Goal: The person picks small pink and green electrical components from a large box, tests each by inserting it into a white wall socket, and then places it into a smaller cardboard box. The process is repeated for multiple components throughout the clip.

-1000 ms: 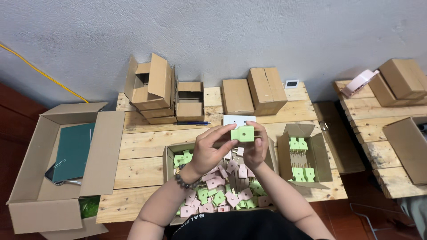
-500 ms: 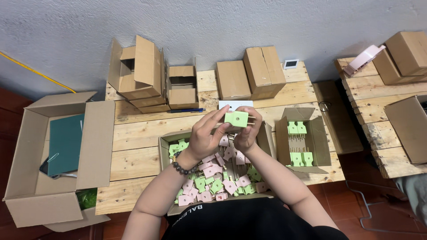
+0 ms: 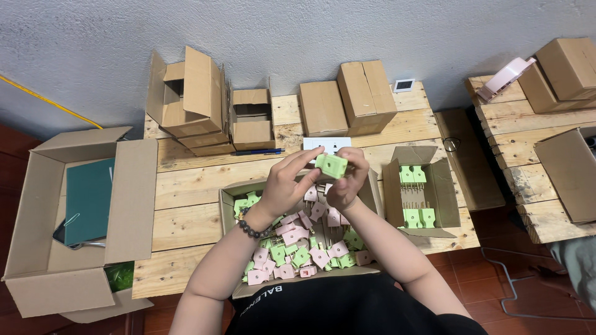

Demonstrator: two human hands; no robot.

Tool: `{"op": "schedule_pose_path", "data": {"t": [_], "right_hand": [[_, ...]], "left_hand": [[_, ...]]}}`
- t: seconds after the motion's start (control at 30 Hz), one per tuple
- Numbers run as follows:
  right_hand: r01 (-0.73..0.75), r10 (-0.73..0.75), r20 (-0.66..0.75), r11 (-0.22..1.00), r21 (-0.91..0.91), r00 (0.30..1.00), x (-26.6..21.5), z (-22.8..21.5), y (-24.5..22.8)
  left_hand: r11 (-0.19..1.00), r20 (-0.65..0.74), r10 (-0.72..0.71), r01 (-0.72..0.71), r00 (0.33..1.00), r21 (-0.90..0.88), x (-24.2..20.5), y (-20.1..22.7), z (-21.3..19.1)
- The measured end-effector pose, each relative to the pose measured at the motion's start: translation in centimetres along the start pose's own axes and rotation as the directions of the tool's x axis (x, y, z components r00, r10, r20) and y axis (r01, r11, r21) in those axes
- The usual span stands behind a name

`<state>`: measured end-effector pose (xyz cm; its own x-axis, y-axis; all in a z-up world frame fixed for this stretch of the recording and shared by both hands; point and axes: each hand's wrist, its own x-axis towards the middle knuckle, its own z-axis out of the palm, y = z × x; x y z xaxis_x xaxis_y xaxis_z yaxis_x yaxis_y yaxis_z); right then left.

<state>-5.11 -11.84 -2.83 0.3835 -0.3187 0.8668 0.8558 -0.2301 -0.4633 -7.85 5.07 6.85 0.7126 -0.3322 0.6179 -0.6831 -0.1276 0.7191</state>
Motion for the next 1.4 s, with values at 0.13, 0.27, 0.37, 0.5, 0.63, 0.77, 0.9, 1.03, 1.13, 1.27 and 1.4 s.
{"op": "schedule_pose_path", "data": {"t": [0.13,0.27,0.37,0.5,0.63,0.77,0.9,1.03,1.13,1.27,1.4], "right_hand": [[0.093,-0.091,0.028,0.992,-0.083,0.995,-1.8,0.2,0.6],[0.006,-0.003,0.089,0.999,-0.037,0.996,-0.6,0.9,-0.2],[-0.151,0.153,0.14,0.988,-0.023,0.978,0.0,1.4,-0.2],[-0.498,0.492,0.17,0.867,-0.011,0.854,-2.1,1.6,1.6],[-0.562,0.558,0.176,0.826,-0.034,0.811,-2.8,1.0,3.0],[-0.554,0.554,0.182,0.831,-0.06,0.812,-2.6,0.3,4.3],[-0.548,0.549,0.146,0.835,-0.049,0.823,-2.0,1.3,2.6],[-0.554,0.553,0.151,0.832,-0.04,0.82,-2.8,0.9,2.1],[-0.55,0.548,0.172,0.834,-0.045,0.818,-3.2,0.9,2.0],[-0.496,0.491,0.218,0.868,-0.035,0.843,-1.1,1.4,0.2],[-0.358,0.359,0.205,0.933,-0.043,0.91,-1.0,1.1,0.5]], "left_hand": [[1.0,0.019,-0.001,0.001,1.0,-0.006,-0.2,-1.3,0.7],[0.999,0.042,-0.038,0.039,0.998,-0.024,-0.1,-3.0,0.6],[0.976,0.042,-0.154,0.159,0.987,-0.15,-0.1,-5.7,1.0],[0.854,-0.042,-0.372,0.324,0.927,-0.408,-0.6,-9.4,2.3],[0.846,-0.1,-0.397,0.322,0.912,-0.424,-0.5,-9.4,1.8],[0.904,-0.13,-0.363,0.315,0.923,-0.29,-0.4,-8.7,1.2],[0.866,-0.117,-0.377,0.306,0.919,-0.395,-0.1,-7.1,1.6],[0.826,-0.075,-0.358,0.278,0.931,-0.49,-0.1,-6.6,1.7],[0.87,-0.048,-0.327,0.281,0.944,-0.405,-0.1,-6.3,1.6],[0.99,-0.086,-0.116,0.109,0.99,-0.091,0.5,-4.4,0.9],[0.998,-0.038,-0.011,0.014,0.999,0.059,1.1,-3.2,0.1]]}}
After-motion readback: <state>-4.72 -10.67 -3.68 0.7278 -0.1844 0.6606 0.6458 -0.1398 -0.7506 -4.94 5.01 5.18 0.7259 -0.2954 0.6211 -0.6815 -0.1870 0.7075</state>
